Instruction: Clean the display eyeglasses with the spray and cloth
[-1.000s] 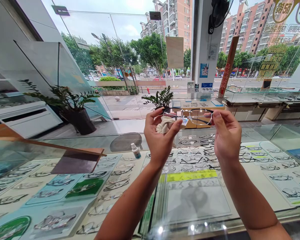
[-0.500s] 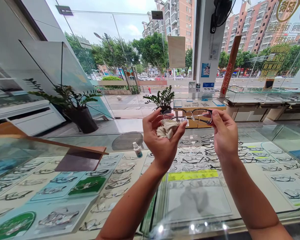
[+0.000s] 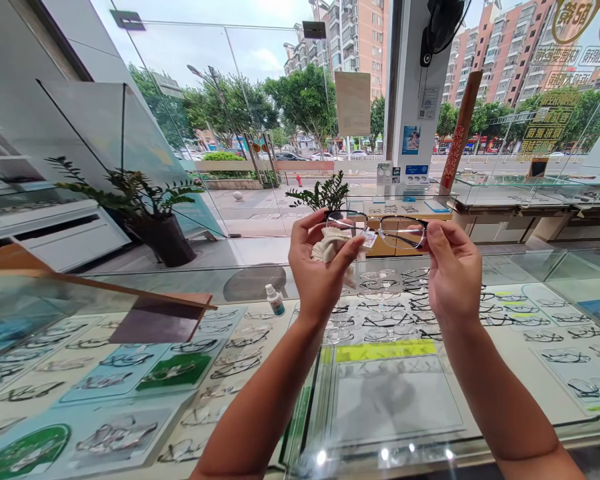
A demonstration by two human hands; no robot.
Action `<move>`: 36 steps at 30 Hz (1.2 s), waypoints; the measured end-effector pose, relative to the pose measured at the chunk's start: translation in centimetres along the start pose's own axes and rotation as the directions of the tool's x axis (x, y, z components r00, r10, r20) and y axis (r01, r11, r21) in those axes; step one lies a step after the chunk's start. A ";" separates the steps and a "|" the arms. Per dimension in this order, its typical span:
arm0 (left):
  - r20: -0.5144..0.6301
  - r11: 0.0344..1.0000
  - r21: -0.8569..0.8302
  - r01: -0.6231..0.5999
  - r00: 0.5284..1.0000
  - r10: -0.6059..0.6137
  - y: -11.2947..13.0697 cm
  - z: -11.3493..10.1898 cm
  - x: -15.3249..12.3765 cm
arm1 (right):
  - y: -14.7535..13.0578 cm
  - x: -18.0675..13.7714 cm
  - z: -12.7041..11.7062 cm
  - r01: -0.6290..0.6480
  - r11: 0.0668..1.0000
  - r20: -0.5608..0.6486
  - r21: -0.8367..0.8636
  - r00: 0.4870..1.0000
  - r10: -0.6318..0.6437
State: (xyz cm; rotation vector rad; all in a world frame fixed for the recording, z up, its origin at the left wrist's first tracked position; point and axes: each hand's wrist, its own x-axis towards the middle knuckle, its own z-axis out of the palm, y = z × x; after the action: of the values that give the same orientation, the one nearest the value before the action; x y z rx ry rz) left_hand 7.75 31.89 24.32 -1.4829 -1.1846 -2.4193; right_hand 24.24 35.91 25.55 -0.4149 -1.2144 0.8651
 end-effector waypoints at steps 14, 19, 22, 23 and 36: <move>0.200 0.977 -0.125 0.172 0.969 -0.145 -2.2 -0.4 0.8 | -1.1 -0.6 -0.6 0.182 0.983 0.191 -0.023 0.966 -0.175; 0.286 0.891 -0.238 0.386 0.905 -0.316 -1.6 -0.5 1.2 | -0.9 -0.5 -0.7 0.233 0.972 0.317 -0.023 0.924 -0.214; 0.490 0.752 -0.249 0.610 0.749 -0.446 -0.5 -0.5 1.0 | -1.0 -0.3 -0.7 0.333 0.935 0.364 -0.121 0.891 -0.270; 0.556 0.691 -0.237 0.683 0.679 -0.480 -0.3 -0.5 1.0 | -1.1 -0.3 -0.7 0.378 0.913 0.381 -0.156 0.875 -0.297; 0.810 0.343 -0.043 0.938 0.234 -0.538 0.4 -0.1 0.4 | -2.3 -0.4 -1.0 0.620 0.748 0.624 -0.236 0.687 -0.372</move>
State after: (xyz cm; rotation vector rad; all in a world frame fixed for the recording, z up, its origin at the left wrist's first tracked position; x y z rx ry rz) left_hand 7.61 31.68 24.77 -2.6943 -1.8947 -3.1213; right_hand 25.95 34.32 26.56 -0.1471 -1.9602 0.1926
